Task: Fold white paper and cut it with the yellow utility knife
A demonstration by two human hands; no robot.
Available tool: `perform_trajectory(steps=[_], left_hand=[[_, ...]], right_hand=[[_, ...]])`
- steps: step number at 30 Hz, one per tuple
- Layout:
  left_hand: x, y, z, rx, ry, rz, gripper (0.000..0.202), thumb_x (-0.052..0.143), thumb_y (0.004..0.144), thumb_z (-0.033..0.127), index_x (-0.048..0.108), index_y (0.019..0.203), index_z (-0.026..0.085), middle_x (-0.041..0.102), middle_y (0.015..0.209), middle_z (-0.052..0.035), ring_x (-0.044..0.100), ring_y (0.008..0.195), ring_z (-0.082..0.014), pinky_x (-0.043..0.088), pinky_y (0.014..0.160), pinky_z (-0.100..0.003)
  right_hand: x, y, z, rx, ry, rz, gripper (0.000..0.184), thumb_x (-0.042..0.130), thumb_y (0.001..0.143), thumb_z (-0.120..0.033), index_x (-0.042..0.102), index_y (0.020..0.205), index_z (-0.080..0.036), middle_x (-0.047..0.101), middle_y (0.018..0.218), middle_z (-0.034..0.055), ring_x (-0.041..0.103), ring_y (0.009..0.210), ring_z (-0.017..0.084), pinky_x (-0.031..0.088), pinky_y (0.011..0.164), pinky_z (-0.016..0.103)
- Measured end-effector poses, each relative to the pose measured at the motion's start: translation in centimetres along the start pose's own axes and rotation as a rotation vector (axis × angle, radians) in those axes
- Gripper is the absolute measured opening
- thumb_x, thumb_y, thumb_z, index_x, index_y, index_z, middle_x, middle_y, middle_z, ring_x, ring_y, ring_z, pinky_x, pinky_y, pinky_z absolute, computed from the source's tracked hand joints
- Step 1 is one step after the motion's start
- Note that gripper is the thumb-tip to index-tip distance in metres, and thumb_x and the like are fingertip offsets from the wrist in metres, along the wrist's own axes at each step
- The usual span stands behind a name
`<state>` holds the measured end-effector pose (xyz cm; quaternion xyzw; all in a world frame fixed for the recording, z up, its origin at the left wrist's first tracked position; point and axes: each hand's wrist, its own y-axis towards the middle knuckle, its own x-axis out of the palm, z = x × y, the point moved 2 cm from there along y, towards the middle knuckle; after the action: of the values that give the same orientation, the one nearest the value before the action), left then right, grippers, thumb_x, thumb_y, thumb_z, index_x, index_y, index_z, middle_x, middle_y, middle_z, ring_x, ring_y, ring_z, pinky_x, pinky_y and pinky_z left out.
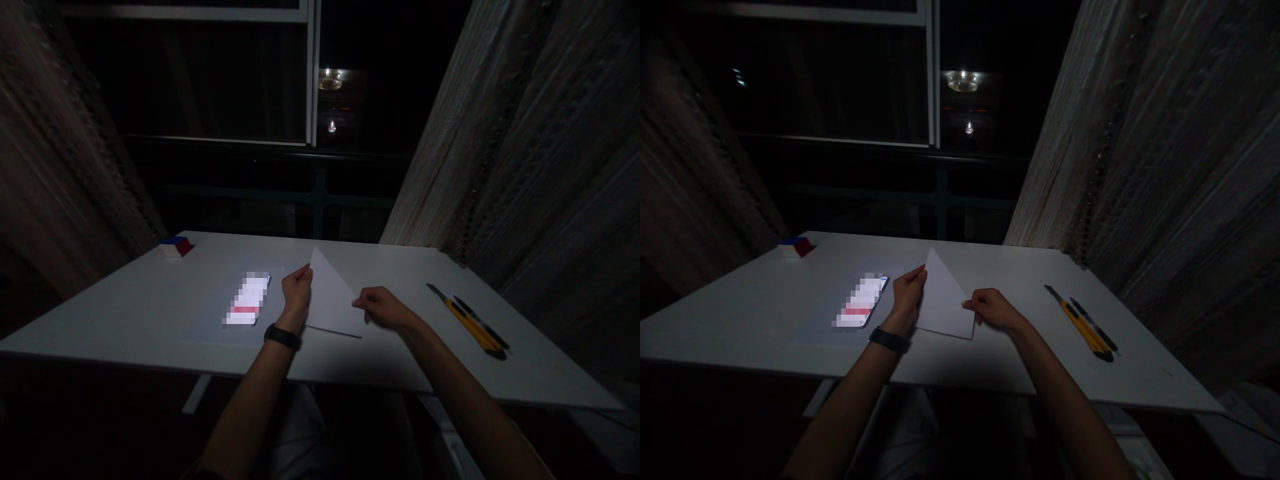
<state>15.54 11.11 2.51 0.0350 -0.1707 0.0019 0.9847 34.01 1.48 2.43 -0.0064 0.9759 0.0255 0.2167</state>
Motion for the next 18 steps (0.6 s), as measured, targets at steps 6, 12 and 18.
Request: perform_trajectory(steps=[6,12,18], left_hand=[[0.2,-0.1,-0.1,0.023,0.012,-0.042,0.033,0.068,0.07,0.019,0.069,0.102,0.009,0.071,0.099,-0.012,0.065,0.089,-0.0197,0.048,0.085,-0.032],[1.4,-0.9,-0.6,0.003,0.089,-0.272,0.033,0.069,0.069,0.021,0.071,0.1,0.011,0.072,0.094,-0.0107,0.066,0.083,-0.0199,0.05,0.079,-0.031],[2.0,-1.5,-1.0,0.013,0.205,-0.441,0.03,0.069,0.07,0.021,0.071,0.098,0.01,0.072,0.09,-0.0111,0.066,0.078,-0.02,0.049,0.074,-0.03]], right_hand=[[-0.5,-0.2,0.1,0.012,-0.002,-0.046,0.051,0.054,0.076,-0.059,0.051,0.047,-0.017,0.054,0.041,0.0007,0.048,0.04,0.01,0.037,0.047,0.024],[-0.4,2.2,-1.2,0.09,0.306,0.186,0.05,0.068,0.06,-0.064,0.062,0.059,-0.014,0.059,0.052,0.0025,0.052,0.044,0.011,0.04,0.045,0.024],[0.5,3.9,-2.0,0.212,0.386,0.318,0.046,0.081,0.045,-0.048,0.049,0.041,-0.016,0.047,0.037,-0.0014,0.041,0.034,0.008,0.03,0.033,0.021]])
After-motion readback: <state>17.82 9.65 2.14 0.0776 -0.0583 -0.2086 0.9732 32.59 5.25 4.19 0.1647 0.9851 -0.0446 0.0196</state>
